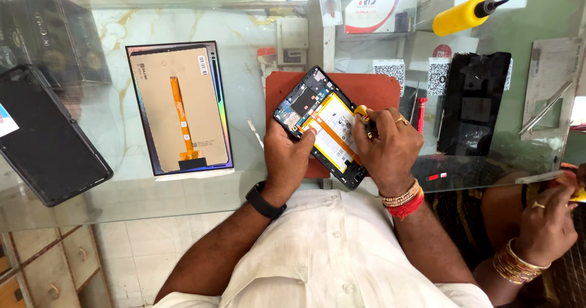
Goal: The person works on an opened tablet on a glass counter, using a yellow handheld tool around the battery inside the chassis and prying the battery loose. They then lift and position a new display panel with an attached flex cable, aligning it with the tablet body.
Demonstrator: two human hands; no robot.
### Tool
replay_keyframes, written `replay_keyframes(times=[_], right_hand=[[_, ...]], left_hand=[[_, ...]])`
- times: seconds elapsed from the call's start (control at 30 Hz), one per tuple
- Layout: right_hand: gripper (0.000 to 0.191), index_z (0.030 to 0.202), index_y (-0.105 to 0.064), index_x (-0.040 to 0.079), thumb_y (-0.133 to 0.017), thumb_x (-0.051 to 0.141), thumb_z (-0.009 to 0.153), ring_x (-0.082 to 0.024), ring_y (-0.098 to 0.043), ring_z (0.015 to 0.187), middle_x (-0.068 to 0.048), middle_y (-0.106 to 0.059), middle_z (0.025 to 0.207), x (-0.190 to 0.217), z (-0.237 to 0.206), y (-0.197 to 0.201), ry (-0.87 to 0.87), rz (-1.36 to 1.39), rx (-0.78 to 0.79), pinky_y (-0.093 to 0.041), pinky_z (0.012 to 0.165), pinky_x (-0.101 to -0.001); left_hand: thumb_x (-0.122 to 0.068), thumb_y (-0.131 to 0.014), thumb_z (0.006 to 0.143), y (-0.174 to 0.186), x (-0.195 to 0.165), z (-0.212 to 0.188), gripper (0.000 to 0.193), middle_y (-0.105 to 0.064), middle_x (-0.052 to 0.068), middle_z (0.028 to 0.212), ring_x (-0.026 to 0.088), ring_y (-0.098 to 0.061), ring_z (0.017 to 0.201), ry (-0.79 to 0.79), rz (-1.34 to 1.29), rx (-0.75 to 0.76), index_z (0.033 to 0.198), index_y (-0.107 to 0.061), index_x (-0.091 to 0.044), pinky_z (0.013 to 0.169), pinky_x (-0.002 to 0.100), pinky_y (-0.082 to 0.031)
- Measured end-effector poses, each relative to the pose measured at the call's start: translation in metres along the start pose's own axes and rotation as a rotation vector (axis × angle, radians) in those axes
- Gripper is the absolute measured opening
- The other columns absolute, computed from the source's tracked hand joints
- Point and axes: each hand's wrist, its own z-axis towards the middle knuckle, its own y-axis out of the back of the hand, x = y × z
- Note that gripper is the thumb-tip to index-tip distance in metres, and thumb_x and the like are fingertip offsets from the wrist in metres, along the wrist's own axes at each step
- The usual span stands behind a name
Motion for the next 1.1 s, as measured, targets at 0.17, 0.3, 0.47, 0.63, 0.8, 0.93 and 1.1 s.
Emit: replay_keyframes(times=[0.17, 0.3, 0.47, 0.63, 0.8, 0.93, 1.1], right_hand=[[0.017, 0.089, -0.067, 0.002, -0.083, 0.007, 0.090, -0.019, -0.063, 0.061, -0.008, -0.064, 0.076, 0.000, -0.002, 0.003, -0.006, 0.009, -0.002, -0.049, 0.057, -0.0343], [0.017, 0.089, -0.067, 0.002, -0.083, 0.007, 0.090, -0.019, -0.064, 0.061, -0.008, -0.064, 0.076, -0.001, -0.005, 0.005, -0.014, 0.025, -0.001, -0.049, 0.057, -0.0338], [0.018, 0.088, -0.066, 0.002, -0.083, 0.007, 0.090, -0.020, -0.063, 0.061, -0.008, -0.063, 0.075, -0.002, -0.008, 0.006, -0.027, 0.017, 0.003, -0.049, 0.057, -0.0349], [0.017, 0.089, -0.066, 0.002, -0.082, 0.007, 0.090, -0.021, -0.064, 0.061, -0.009, -0.063, 0.075, -0.003, -0.011, 0.009, -0.019, 0.023, 0.000, -0.049, 0.057, -0.0350], [0.017, 0.087, -0.066, 0.001, -0.082, 0.005, 0.090, -0.021, -0.064, 0.061, -0.009, -0.063, 0.075, -0.004, -0.014, 0.010, -0.038, 0.031, 0.003, -0.049, 0.057, -0.0346], [0.017, 0.088, -0.066, 0.001, -0.082, 0.005, 0.089, -0.020, -0.064, 0.061, -0.009, -0.064, 0.076, -0.005, -0.017, 0.012, -0.036, 0.032, -0.003, -0.049, 0.056, -0.0342], [0.018, 0.087, -0.066, 0.001, -0.083, 0.006, 0.089, -0.020, -0.063, 0.061, -0.010, -0.063, 0.076, -0.007, -0.020, 0.014, -0.049, 0.026, 0.012, -0.048, 0.055, -0.0343]], left_hand=[[0.002, -0.066, 0.091, 0.000, -0.002, -0.001, 0.029, -0.071, 0.011, 0.110, 0.011, -0.068, 0.094, 0.022, -0.003, -0.002, 0.118, -0.055, 0.005, 0.083, 0.029, -0.059], [0.001, -0.067, 0.092, 0.000, 0.000, -0.002, 0.027, -0.072, 0.012, 0.110, 0.011, -0.068, 0.095, -0.006, 0.026, -0.006, 0.117, -0.055, 0.005, 0.084, 0.029, -0.059], [0.001, -0.067, 0.092, 0.001, 0.002, -0.003, 0.029, -0.071, 0.012, 0.111, 0.011, -0.068, 0.095, -0.006, 0.027, -0.007, 0.118, -0.055, 0.005, 0.084, 0.029, -0.059], [0.002, -0.065, 0.091, -0.001, 0.001, -0.004, 0.031, -0.070, 0.012, 0.112, 0.011, -0.068, 0.096, -0.012, -0.032, 0.002, 0.120, -0.054, 0.005, 0.085, 0.028, -0.058], [0.001, -0.067, 0.089, -0.001, -0.001, -0.005, 0.030, -0.072, 0.012, 0.103, 0.011, -0.068, 0.085, 0.070, 0.058, -0.032, 0.116, -0.054, 0.005, 0.072, 0.028, -0.060], [0.001, -0.067, 0.090, -0.002, -0.001, -0.005, 0.029, -0.071, 0.011, 0.106, 0.010, -0.068, 0.090, -0.003, 0.037, -0.020, 0.117, -0.055, 0.005, 0.078, 0.027, -0.059], [0.000, -0.068, 0.089, -0.001, 0.000, -0.006, 0.029, -0.072, 0.012, 0.103, 0.011, -0.068, 0.085, 0.075, 0.064, -0.035, 0.115, -0.055, 0.005, 0.071, 0.029, -0.059]])
